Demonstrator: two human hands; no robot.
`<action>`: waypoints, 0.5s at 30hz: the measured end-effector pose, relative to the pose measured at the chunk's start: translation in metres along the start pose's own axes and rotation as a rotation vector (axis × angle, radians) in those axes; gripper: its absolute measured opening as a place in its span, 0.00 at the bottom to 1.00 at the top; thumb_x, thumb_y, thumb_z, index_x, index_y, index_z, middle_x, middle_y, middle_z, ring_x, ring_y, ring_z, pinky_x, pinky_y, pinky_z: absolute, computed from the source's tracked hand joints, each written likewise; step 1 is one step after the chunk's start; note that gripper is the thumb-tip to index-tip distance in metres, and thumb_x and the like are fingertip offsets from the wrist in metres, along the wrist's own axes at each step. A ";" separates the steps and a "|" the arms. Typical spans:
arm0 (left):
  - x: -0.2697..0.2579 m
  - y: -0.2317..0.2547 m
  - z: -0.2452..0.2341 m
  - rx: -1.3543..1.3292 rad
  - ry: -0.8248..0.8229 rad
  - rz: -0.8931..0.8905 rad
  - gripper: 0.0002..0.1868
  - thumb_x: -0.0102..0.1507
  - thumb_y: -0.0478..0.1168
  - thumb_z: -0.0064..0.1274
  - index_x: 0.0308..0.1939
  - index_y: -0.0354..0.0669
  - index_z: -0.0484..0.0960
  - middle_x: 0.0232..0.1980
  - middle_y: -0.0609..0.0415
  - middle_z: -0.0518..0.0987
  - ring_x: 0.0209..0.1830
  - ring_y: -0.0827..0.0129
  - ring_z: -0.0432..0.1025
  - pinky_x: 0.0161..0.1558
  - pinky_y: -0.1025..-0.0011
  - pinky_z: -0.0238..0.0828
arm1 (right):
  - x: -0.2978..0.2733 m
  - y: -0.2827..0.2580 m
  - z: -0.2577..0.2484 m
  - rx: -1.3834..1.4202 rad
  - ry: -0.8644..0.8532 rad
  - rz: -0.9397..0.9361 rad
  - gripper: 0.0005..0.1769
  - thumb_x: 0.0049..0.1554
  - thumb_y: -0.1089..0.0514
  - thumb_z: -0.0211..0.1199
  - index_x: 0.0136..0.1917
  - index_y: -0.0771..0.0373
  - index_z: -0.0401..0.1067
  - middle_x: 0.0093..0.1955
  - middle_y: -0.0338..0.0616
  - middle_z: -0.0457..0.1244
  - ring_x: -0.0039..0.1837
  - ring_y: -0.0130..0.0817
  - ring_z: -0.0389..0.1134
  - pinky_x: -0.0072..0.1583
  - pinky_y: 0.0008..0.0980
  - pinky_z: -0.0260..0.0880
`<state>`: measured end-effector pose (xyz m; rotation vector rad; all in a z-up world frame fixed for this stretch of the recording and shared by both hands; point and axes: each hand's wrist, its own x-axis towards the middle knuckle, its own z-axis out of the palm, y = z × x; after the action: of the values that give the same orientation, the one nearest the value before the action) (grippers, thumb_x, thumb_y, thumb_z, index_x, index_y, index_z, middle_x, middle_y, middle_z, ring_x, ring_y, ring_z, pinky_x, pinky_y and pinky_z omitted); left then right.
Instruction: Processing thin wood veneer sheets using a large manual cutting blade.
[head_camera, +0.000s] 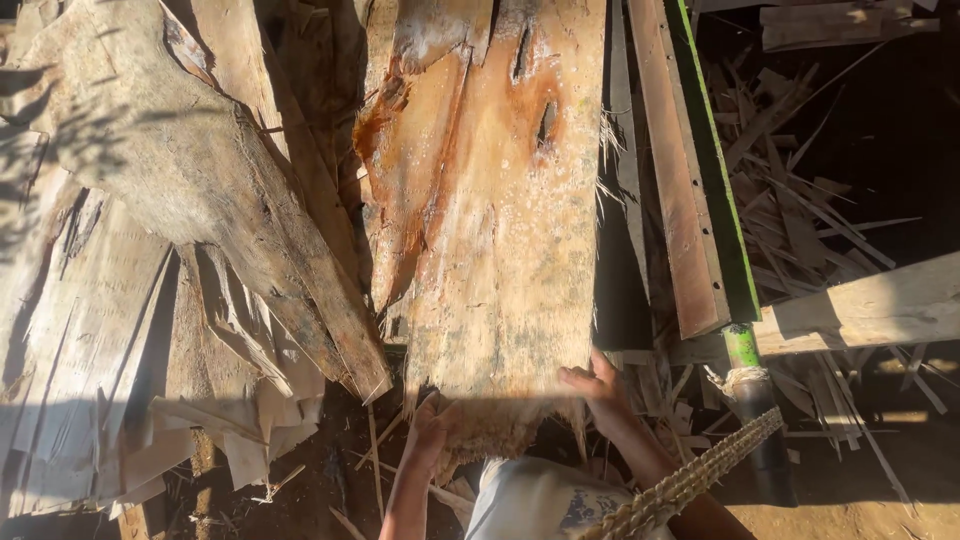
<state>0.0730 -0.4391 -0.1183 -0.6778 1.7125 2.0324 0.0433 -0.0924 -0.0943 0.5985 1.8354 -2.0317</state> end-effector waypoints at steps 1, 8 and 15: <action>0.002 -0.004 0.003 -0.020 -0.014 -0.002 0.11 0.65 0.37 0.61 0.33 0.43 0.73 0.28 0.58 0.73 0.24 0.76 0.65 0.25 0.75 0.63 | 0.003 -0.015 0.006 0.062 0.024 -0.030 0.55 0.53 0.53 0.71 0.80 0.77 0.41 0.60 0.55 0.65 0.61 0.34 0.67 0.65 0.38 0.64; -0.001 0.014 0.077 -0.272 -0.049 -0.175 0.12 0.65 0.37 0.56 0.51 0.40 0.73 0.41 0.48 0.81 0.34 0.65 0.75 0.32 0.66 0.74 | -0.018 -0.149 0.047 -0.192 0.054 -0.465 0.26 0.55 0.61 0.65 0.65 0.71 0.69 0.57 0.44 0.69 0.58 0.32 0.70 0.62 0.35 0.70; -0.029 0.080 0.167 -0.634 -0.299 -0.121 0.24 0.68 0.35 0.50 0.68 0.36 0.69 0.57 0.44 0.80 0.50 0.60 0.78 0.50 0.60 0.78 | -0.097 -0.272 0.077 -0.050 0.037 -0.584 0.21 0.55 0.63 0.63 0.62 0.71 0.74 0.54 0.48 0.70 0.53 0.31 0.68 0.55 0.33 0.70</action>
<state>0.0316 -0.2878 -0.0154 -0.5964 0.8331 2.4444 -0.0202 -0.1417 0.1936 0.0805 2.2709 -2.3143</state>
